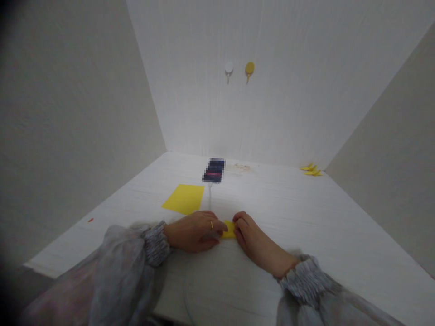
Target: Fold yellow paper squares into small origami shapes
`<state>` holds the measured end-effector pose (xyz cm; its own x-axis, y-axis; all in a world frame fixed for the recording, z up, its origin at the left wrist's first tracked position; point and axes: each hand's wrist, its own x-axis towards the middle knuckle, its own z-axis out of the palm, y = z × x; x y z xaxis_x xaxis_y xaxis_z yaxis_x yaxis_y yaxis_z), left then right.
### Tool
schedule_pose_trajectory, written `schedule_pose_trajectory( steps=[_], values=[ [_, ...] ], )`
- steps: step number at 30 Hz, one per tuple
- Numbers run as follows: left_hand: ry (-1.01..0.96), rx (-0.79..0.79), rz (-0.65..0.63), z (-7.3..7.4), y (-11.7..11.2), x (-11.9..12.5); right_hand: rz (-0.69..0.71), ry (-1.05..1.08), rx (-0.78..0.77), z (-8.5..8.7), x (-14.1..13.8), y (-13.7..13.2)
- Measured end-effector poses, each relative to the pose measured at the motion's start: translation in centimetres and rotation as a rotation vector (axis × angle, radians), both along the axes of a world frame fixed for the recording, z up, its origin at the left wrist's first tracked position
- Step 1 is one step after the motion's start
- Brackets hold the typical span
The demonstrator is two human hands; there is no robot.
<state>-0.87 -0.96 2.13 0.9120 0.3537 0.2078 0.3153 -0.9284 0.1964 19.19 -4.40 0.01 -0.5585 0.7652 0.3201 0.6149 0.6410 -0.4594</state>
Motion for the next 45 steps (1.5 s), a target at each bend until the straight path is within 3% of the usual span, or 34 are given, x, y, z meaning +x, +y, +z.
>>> schedule_pose_trajectory(
  steps=[6, 22, 45],
  values=[
    [0.049, 0.108, -0.138, 0.1, 0.0, 0.1, -0.018, -0.007, 0.007, 0.2, -0.2, -0.1],
    [0.007, 0.035, -0.136, -0.1, -0.1, 0.3, -0.045, -0.009, -0.014, 0.3, -0.3, -0.2],
    [0.044, 0.242, -0.118, -0.2, -0.6, 1.2, -0.111, 0.041, -0.018, -0.6, -0.7, 0.2]
  ],
)
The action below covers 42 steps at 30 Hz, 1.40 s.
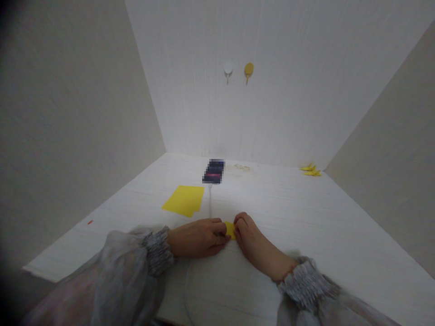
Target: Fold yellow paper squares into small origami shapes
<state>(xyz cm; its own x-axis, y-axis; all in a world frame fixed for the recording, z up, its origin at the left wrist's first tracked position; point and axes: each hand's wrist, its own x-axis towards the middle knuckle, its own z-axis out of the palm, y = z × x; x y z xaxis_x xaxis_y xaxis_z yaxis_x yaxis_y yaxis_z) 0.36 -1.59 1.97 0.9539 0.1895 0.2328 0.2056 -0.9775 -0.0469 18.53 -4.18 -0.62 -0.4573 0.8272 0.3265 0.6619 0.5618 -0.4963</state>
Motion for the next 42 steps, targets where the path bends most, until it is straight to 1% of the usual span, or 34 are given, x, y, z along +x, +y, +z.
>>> schedule_pose_trajectory(
  steps=[5, 10, 17, 22, 26, 29, 35, 38, 42],
  values=[
    [-0.006, -0.003, 0.004, -0.1, 0.0, 0.1, 0.015, -0.001, -0.007, -0.2, 0.1, 0.0],
    [-0.013, -0.007, 0.025, -0.4, 0.0, 0.3, -0.014, -0.031, -0.024, 0.0, -0.1, -0.1],
    [-0.014, 0.012, 0.046, 0.1, -0.3, 0.5, -0.025, -0.012, -0.049, 0.6, -0.2, 0.0],
    [-0.004, 0.05, 0.024, 0.1, -0.3, 0.7, 0.0, 0.058, -0.046, 0.2, 0.0, 0.1],
    [-0.002, 0.06, 0.033, 0.0, -0.2, 0.8, 0.007, 0.04, -0.039, 0.0, 0.0, 0.2],
    [-0.012, 0.051, 0.034, 0.1, -0.2, 0.8, 0.007, 0.026, -0.055, 0.3, 0.0, 0.1],
    [-0.042, 0.002, 0.045, -0.1, -0.1, 0.9, 0.032, 0.11, -0.109, 1.3, 0.2, -0.3],
    [-0.078, -0.043, 0.054, -0.3, 0.1, 0.8, 0.029, 0.127, -0.115, 1.4, 0.2, -0.3],
    [-0.081, -0.063, 0.034, 0.0, 0.2, 0.6, 0.016, 0.116, -0.105, 1.4, 0.2, -0.3]
  ],
)
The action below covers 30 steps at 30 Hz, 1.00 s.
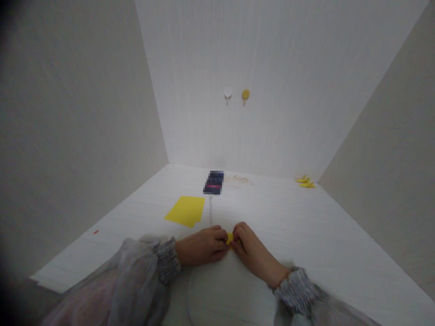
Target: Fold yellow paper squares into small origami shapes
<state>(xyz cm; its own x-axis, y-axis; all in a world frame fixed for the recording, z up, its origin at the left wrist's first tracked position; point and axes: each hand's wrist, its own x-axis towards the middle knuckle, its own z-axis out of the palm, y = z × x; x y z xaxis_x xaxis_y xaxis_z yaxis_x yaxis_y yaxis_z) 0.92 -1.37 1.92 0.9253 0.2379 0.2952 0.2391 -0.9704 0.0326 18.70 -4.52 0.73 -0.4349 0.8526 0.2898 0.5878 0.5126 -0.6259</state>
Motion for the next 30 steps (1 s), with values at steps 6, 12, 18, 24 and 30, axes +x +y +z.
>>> schedule_pose_trajectory(
  steps=[6, 12, 18, 24, 30],
  values=[
    [0.003, -0.026, 0.012, 0.14, -0.08, 0.05, 0.0, -0.022, 0.015, -0.06, -0.09, -0.09],
    [0.012, -0.027, 0.034, 0.18, -0.31, -0.04, -0.039, -0.09, 0.043, 0.06, -0.53, -0.19],
    [0.053, 0.031, -0.01, 0.73, -0.66, -0.31, -0.044, -0.083, 0.054, 0.12, -0.48, -0.12],
    [0.022, -0.031, 0.021, 0.51, -0.6, 0.15, -0.022, -0.021, 0.023, 0.29, -0.47, 0.06],
    [-0.057, -0.191, 0.039, 0.87, -0.64, -0.03, -0.001, 0.022, -0.016, 0.36, 0.24, 0.42]
  ],
)
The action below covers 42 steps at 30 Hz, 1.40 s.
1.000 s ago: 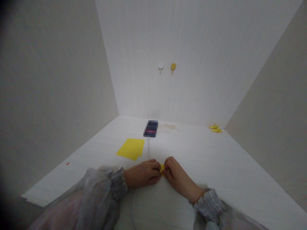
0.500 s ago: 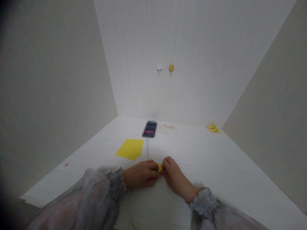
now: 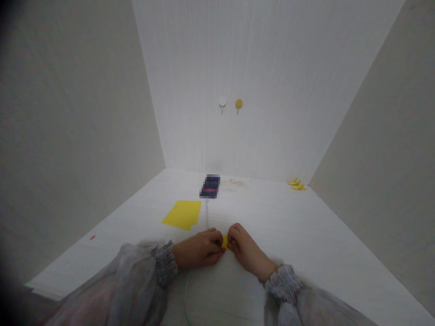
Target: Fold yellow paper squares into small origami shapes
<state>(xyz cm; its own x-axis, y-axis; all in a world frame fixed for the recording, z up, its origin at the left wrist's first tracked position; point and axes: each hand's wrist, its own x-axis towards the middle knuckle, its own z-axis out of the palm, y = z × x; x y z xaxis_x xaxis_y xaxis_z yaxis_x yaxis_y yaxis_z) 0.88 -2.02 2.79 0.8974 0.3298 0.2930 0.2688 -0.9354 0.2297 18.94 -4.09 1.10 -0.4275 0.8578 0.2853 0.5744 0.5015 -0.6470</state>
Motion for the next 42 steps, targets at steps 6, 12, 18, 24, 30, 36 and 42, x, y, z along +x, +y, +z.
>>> schedule_pose_trajectory(
  steps=[6, 12, 18, 24, 30, 36, 42],
  values=[
    [-0.027, -0.097, -0.049, 0.1, 0.2, -0.4, 0.009, 0.032, -0.011, -0.4, 0.9, 0.5],
    [-0.018, -0.131, -0.078, 0.0, 0.5, -0.6, -0.009, 0.04, -0.039, -0.3, 1.5, 0.8],
    [-0.014, -0.11, -0.063, -0.1, 0.5, -0.6, 0.011, 0.045, -0.047, -0.8, 2.0, 1.2],
    [0.018, 0.074, -0.015, -0.3, 0.9, -0.7, 0.007, -0.038, -0.068, 0.1, 1.9, -0.4],
    [0.014, 0.229, 0.09, -0.6, 1.2, -0.8, 0.084, -0.202, -0.029, 1.6, 0.6, -2.5],
    [0.059, 0.262, 0.138, -0.8, 0.9, -0.6, 0.12, -0.272, -0.045, 1.7, 0.1, -2.4],
    [0.077, 0.268, 0.023, -0.7, 0.4, -0.2, 0.021, -0.347, -0.097, 1.6, -0.6, -2.6]
  ],
)
